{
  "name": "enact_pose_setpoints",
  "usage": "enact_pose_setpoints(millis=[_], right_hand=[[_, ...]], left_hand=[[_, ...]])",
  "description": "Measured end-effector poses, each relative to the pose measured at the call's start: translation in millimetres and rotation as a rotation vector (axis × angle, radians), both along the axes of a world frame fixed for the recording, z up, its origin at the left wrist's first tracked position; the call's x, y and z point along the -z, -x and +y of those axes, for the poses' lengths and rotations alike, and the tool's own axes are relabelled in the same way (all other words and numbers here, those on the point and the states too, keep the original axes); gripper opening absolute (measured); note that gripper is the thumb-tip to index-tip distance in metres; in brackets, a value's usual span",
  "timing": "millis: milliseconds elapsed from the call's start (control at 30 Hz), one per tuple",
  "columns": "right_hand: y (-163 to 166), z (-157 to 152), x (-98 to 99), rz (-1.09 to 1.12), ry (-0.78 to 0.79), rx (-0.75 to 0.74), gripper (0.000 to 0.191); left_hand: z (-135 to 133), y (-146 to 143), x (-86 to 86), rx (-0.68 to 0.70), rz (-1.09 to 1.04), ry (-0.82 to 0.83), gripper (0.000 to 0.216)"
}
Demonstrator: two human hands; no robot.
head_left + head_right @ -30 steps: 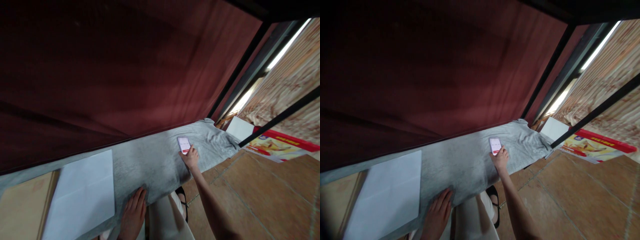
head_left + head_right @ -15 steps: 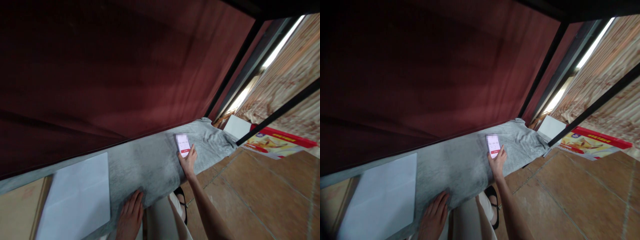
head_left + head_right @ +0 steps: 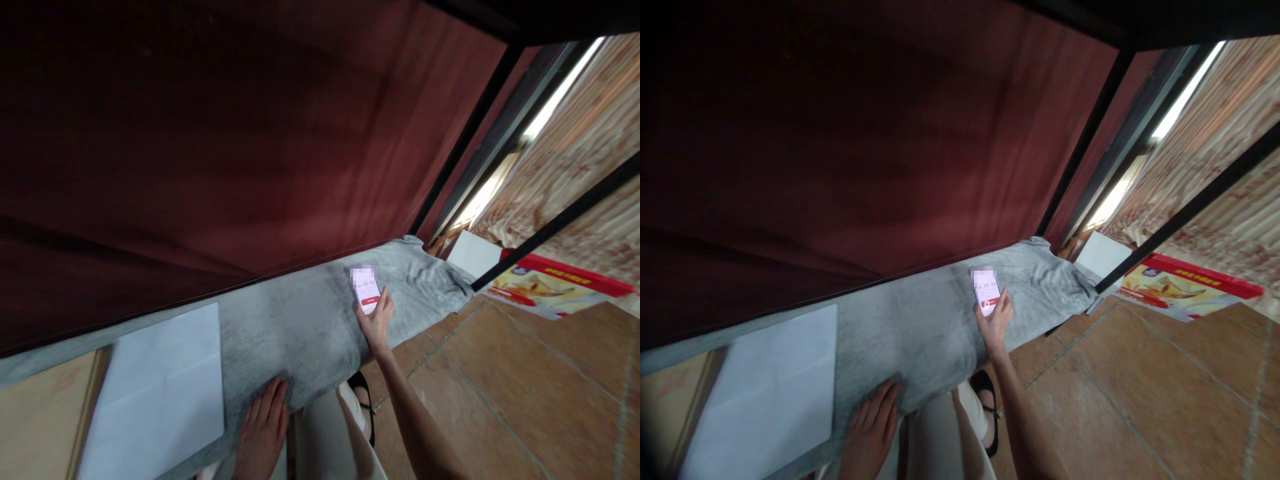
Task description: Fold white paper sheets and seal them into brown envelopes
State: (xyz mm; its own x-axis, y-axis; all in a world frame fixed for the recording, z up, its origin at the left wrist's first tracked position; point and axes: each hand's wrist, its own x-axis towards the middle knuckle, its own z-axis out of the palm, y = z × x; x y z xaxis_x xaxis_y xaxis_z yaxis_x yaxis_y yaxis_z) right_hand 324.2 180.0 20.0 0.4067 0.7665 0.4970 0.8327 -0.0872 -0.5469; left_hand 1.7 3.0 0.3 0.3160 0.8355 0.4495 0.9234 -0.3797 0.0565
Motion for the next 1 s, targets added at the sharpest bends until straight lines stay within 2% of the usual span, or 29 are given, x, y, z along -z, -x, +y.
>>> enact_pose_setpoints(millis=[367, 667, 767, 867, 1000], right_hand=[[0, 1, 0.6, 0.008, 0.033, 0.006, 0.094], [-4, 2, 1.8, -0.107, 0.063, 0.014, 0.091], [-4, 3, 1.8, -0.118, 0.122, 0.045, 0.092], [-5, 2, 3.6, -0.134, 0.193, 0.055, 0.092], [-9, 0, 9.0, -0.174, 0.231, 0.047, 0.093]], left_hand=[[0, 0, -0.5, 0.015, 0.034, -0.024, 0.041], [-1, 1, -0.5, 0.006, 0.017, 0.025, 0.042], [1, 3, -10.0, 0.057, 0.109, 0.08, 0.049], [4, -1, -27.3, 0.077, 0.217, 0.17, 0.053], [7, -8, -43.3, 0.144, 0.31, 0.203, 0.043]])
